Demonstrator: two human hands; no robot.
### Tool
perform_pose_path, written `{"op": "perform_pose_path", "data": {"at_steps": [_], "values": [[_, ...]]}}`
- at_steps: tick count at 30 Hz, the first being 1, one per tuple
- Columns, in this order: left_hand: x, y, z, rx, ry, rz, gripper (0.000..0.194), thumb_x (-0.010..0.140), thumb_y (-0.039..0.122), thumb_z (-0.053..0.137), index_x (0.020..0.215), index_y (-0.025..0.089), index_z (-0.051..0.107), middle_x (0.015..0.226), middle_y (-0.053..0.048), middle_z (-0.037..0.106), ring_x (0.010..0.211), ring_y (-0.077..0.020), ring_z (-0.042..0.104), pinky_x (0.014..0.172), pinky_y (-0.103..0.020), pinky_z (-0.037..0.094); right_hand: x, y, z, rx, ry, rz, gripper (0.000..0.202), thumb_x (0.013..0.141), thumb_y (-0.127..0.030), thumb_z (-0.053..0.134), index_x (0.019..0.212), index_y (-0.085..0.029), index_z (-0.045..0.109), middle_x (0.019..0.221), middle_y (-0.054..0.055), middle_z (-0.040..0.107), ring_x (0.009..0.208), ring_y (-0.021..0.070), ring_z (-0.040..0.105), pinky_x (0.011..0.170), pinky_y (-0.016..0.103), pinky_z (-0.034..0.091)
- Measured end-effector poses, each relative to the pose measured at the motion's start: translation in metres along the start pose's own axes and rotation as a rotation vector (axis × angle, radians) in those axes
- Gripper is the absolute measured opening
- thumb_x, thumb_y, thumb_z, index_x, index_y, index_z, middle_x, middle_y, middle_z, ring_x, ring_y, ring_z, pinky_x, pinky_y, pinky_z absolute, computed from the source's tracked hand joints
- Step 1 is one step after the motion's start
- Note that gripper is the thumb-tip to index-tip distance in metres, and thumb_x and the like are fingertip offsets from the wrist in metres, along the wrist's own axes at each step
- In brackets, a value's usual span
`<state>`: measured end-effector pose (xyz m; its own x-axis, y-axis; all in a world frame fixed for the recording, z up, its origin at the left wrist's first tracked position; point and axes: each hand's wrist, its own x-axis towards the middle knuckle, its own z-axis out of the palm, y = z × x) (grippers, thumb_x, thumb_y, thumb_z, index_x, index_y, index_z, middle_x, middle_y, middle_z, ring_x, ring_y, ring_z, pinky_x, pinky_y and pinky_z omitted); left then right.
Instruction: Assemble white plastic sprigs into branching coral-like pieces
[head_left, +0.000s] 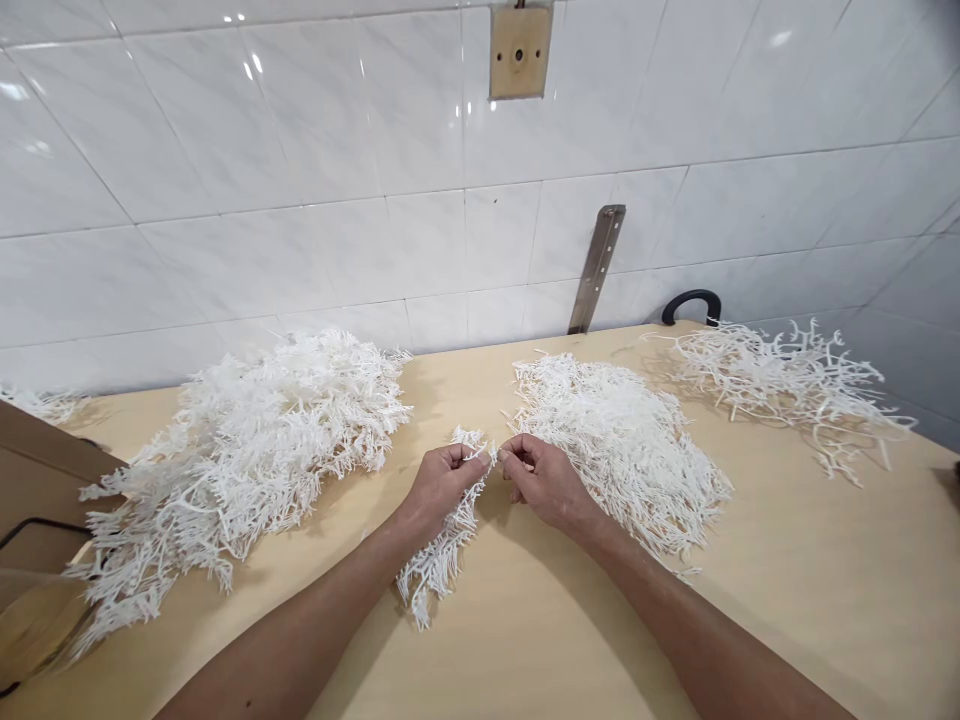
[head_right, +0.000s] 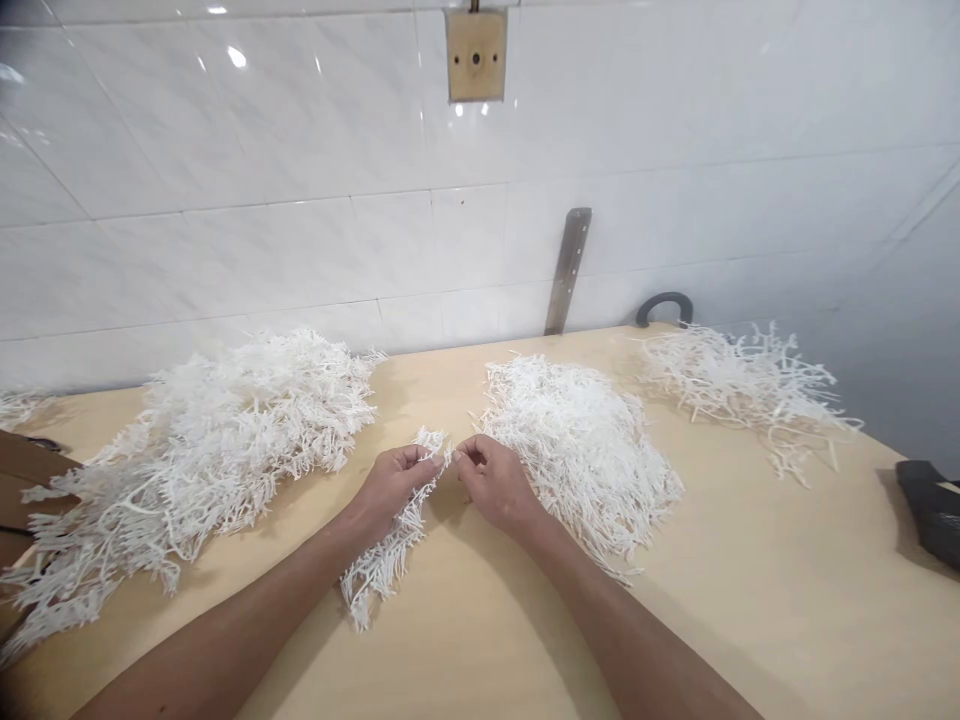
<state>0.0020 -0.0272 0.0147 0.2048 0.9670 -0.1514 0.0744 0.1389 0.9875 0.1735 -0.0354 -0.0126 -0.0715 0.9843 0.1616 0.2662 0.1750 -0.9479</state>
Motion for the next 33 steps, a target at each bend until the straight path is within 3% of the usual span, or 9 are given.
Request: {"op": "perform_pose_path", "data": {"at_steps": [9,14,18,21,23,27,29,33], "values": [[0.003,-0.007,0.005,0.321,0.073,0.156,0.03,0.073,0.038,0.063,0.055,0.019,0.047,0.053,0.005,0.039,0.055,-0.0115,0.034,0.053,-0.026,0.026,0.001,0.013,0.01,-0.372,0.177,-0.29,0.007,0.084,-0.023,0.051,0.077,-0.022,0.053,0.074,0.003,0.059,0.067,0.018,0.054,0.061,0.03,0.044],[0.001,-0.012,0.006,0.322,0.036,0.133,0.031,0.073,0.038,0.064,0.056,0.02,0.045,0.054,0.005,0.038,0.054,-0.0114,0.034,0.053,-0.026,0.025,0.01,0.018,0.01,-0.326,0.278,-0.061,0.012,0.081,-0.025,0.052,0.07,-0.023,0.048,0.065,0.002,0.056,0.059,0.0177,0.053,0.056,0.03,0.041],[-0.005,-0.009,0.003,0.21,0.012,0.102,0.035,0.075,0.046,0.066,0.06,0.019,0.049,0.055,0.005,0.038,0.054,-0.0104,0.033,0.053,-0.026,0.025,0.012,0.019,0.002,-0.24,0.27,0.048,0.013,0.087,-0.032,0.047,0.079,-0.023,0.05,0.053,-0.004,0.055,0.038,0.0149,0.052,0.043,0.027,0.04],[-0.007,-0.005,0.001,0.114,0.023,0.074,0.039,0.073,0.052,0.069,0.061,0.018,0.051,0.056,0.006,0.036,0.053,-0.0092,0.029,0.053,-0.025,0.023,0.011,0.013,-0.008,-0.207,0.312,0.11,0.014,0.087,-0.036,0.051,0.082,-0.022,0.052,0.056,-0.003,0.059,0.035,0.0144,0.053,0.043,0.028,0.043],[-0.007,-0.003,0.0,0.054,0.022,0.069,0.041,0.07,0.053,0.072,0.062,0.018,0.052,0.056,0.006,0.036,0.053,-0.0086,0.028,0.053,-0.025,0.022,0.012,0.008,-0.017,-0.288,0.42,0.085,0.014,0.085,-0.036,0.055,0.083,-0.022,0.054,0.064,0.0,0.064,0.04,0.0152,0.056,0.048,0.03,0.046],[-0.003,-0.003,-0.002,-0.039,0.023,0.036,0.044,0.064,0.056,0.077,0.064,0.017,0.055,0.056,0.006,0.038,0.053,-0.0078,0.027,0.053,-0.025,0.021,0.015,0.003,-0.03,-0.505,0.636,-0.121,0.015,0.084,-0.034,0.056,0.089,-0.02,0.057,0.083,0.008,0.067,0.061,0.0195,0.062,0.064,0.036,0.05],[-0.001,-0.004,-0.004,-0.082,0.008,-0.002,0.045,0.062,0.056,0.078,0.065,0.017,0.057,0.056,0.006,0.041,0.052,-0.0081,0.03,0.053,-0.024,0.023,0.013,0.001,-0.029,-0.512,0.622,-0.252,0.014,0.087,-0.032,0.054,0.09,-0.02,0.059,0.091,0.01,0.066,0.066,0.0194,0.062,0.066,0.036,0.05],[0.0,0.0,-0.006,-0.167,-0.007,-0.07,0.044,0.058,0.053,0.082,0.063,0.016,0.057,0.059,0.003,0.049,0.056,-0.0101,0.04,0.055,-0.024,0.03,0.005,-0.007,-0.014,-0.406,0.315,-0.411,0.016,0.093,-0.031,0.051,0.089,-0.022,0.063,0.091,0.008,0.067,0.07,0.0181,0.063,0.058,0.03,0.052]]}}
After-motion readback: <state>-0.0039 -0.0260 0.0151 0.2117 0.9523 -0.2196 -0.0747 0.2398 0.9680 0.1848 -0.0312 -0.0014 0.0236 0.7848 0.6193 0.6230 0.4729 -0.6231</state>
